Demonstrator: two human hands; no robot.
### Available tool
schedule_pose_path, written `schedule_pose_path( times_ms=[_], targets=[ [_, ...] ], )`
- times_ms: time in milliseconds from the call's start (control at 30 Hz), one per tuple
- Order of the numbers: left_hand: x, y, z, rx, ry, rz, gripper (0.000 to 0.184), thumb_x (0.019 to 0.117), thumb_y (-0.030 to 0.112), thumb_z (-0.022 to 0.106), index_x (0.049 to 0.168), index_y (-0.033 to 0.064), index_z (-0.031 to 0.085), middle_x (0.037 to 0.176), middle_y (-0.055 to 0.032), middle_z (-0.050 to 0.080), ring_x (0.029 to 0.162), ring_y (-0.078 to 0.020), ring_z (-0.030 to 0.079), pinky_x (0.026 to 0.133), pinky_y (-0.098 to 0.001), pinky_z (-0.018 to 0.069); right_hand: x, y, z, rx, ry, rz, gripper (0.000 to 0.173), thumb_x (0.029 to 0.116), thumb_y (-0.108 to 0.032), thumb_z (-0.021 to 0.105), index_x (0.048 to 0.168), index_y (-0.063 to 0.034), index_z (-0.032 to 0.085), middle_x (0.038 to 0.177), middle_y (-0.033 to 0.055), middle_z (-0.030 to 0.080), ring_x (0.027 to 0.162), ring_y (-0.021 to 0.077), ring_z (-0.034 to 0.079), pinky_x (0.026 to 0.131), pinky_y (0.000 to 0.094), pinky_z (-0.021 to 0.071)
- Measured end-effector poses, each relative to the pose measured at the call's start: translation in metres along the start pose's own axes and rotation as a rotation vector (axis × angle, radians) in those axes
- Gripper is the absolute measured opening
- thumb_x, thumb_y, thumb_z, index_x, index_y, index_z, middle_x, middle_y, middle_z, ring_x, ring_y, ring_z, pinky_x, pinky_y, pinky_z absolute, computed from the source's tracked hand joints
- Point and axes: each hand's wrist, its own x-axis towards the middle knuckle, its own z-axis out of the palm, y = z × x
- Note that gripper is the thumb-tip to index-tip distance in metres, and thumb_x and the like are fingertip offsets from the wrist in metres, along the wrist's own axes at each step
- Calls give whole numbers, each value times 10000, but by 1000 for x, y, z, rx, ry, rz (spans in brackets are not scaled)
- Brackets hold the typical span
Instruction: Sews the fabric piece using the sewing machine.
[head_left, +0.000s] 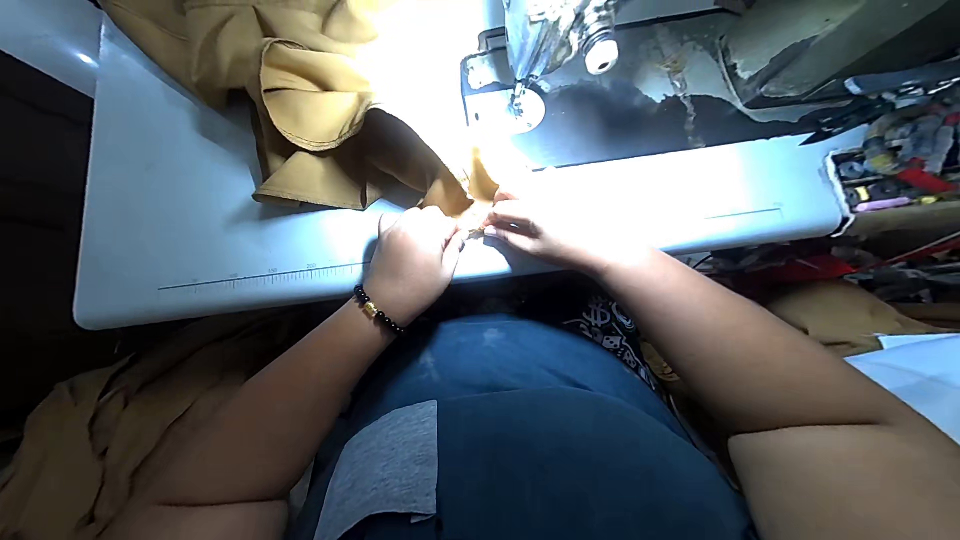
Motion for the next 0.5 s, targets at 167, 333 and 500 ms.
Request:
schedule_pose_path(
  times_ms=[167,333,500],
  targets=[
    [3,1,-1,-76,17,-51,115,969,169,670,1010,75,723,844,-76,718,813,-235,692,782,-506,521,4,-5,1,-62,43,94,241,982,-237,584,898,-89,755,852,67,652,863,218,619,835,471,404],
    [-1,-3,6,127,79,173,195,986,162,618,999,69,790,895,-127,695,807,-303,666,693,-482,483,9,-17,7,-263,119,129,230,927,-267,616,834,-81,714,824,116,634,914,331,628,813,525,420],
    [-2,-4,2,157,-49,172,302,998,326,578,1041,61,718,983,-136,653,944,-340,638,746,-509,467,8,-7,9,-423,108,-138,212,1026,-179,542,942,-116,725,852,72,641,848,273,618,855,505,410]
  ],
)
